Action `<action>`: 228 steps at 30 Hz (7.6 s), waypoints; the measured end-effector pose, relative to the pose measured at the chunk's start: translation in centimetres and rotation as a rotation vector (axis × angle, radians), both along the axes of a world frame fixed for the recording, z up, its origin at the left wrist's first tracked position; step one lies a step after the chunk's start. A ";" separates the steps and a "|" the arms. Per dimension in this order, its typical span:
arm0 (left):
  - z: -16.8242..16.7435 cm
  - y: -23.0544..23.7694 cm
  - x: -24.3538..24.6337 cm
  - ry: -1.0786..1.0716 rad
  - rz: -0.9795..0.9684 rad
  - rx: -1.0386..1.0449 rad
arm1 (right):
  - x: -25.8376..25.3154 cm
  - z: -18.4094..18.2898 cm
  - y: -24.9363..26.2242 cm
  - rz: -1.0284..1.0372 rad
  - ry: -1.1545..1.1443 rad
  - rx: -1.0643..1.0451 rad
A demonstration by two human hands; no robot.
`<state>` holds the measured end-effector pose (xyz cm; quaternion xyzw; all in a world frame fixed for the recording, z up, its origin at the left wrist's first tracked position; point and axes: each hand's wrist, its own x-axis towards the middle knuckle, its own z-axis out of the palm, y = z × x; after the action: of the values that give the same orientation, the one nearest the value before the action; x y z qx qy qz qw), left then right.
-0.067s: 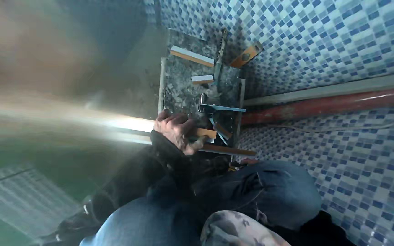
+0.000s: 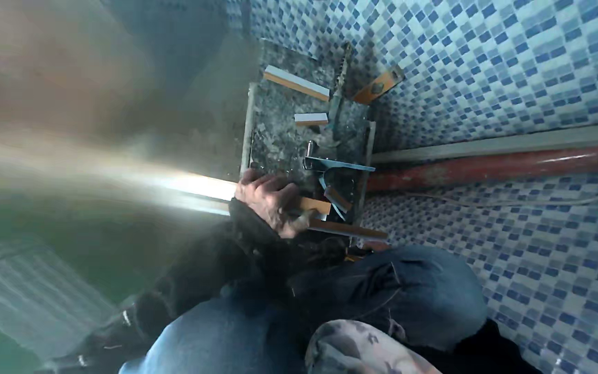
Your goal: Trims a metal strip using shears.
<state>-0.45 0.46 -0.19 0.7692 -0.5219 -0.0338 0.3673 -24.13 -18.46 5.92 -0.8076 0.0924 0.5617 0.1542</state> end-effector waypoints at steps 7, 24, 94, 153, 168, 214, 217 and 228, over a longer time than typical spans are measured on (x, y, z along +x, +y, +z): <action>-0.4 1.1 -0.6 -0.004 -0.013 -0.027 | -3.4 -3.7 -4.5 -0.320 0.176 0.088; 0.2 4.5 -1.5 0.009 -0.040 -0.036 | 11.3 15.4 -15.3 -0.172 -0.130 0.279; 0.0 5.5 -1.2 0.022 -0.075 -0.003 | 15.9 12.3 -13.1 0.044 -0.189 0.330; -1.2 5.5 -1.1 -0.008 -0.095 -0.009 | 17.1 12.7 -11.1 0.312 -0.365 0.308; -1.1 5.6 -0.9 0.001 -0.147 0.017 | 16.4 12.9 -10.7 0.316 -0.387 0.295; -0.5 5.2 1.1 0.086 -0.253 0.066 | 12.9 17.5 -9.4 0.382 -0.592 0.108; -0.6 4.9 1.6 0.091 -0.253 0.083 | 11.1 18.5 -10.9 0.251 -0.637 0.100; 4.2 -1.9 7.6 -0.047 -0.183 0.047 | 3.1 16.1 -6.2 -1.094 -0.974 0.652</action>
<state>7.19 -1.45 3.99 0.7272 -0.5974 -0.0613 0.3323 -21.06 -24.69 21.97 -0.7165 0.2287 -0.0105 0.6589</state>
